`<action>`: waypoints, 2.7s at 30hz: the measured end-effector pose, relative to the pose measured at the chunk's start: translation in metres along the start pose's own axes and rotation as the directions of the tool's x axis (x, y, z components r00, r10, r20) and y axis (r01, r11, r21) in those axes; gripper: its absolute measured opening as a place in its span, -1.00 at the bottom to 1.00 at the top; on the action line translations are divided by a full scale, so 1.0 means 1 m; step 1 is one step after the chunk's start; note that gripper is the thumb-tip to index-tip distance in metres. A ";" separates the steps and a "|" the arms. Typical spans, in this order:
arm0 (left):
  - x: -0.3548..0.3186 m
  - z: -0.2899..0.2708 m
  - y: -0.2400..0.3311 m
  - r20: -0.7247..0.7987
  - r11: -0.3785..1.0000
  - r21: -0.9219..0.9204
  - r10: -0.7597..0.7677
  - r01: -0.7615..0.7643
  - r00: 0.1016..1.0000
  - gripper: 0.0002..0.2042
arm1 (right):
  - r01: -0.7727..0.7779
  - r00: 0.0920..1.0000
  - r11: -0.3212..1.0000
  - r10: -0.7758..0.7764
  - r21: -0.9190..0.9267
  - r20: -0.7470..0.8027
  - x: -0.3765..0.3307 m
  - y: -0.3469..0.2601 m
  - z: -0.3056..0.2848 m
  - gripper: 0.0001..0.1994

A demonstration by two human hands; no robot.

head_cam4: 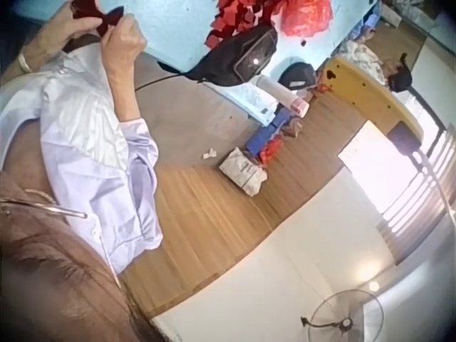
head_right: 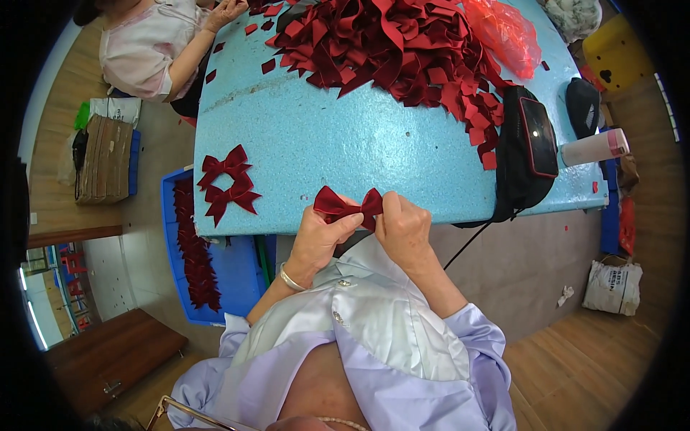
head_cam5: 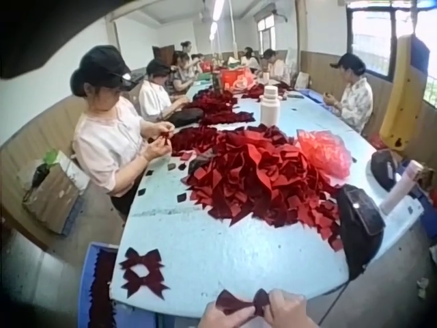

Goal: Folding and assembling red fabric strips to create decorative bows.

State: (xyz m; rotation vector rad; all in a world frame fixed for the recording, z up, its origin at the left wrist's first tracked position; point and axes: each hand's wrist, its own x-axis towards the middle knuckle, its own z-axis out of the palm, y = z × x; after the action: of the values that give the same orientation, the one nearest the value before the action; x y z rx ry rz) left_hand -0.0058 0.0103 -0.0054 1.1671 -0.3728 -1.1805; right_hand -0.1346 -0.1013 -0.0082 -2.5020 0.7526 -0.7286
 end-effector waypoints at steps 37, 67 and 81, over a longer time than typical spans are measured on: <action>-0.006 -0.051 0.011 0.110 0.992 -0.082 -0.086 0.095 0.990 -0.76 | -0.093 0.991 0.994 0.098 0.062 -0.092 0.010 0.017 0.001 -0.85; -0.008 0.007 -0.004 0.055 0.967 -0.248 -0.040 0.052 0.998 -0.86 | -0.107 0.975 0.951 0.158 0.290 -0.156 -0.010 -0.025 0.009 -0.91; -0.007 -0.006 0.009 0.029 0.982 -0.167 -0.089 0.092 0.996 -0.88 | -0.426 0.900 0.543 0.339 0.723 0.276 -0.007 -0.009 0.006 -0.93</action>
State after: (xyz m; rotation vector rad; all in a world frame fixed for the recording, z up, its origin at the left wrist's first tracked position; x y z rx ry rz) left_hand 0.0005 0.0187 0.0023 1.0339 -0.2329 -1.2790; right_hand -0.1326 -0.0892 -0.0101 -1.4913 0.7108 -0.5760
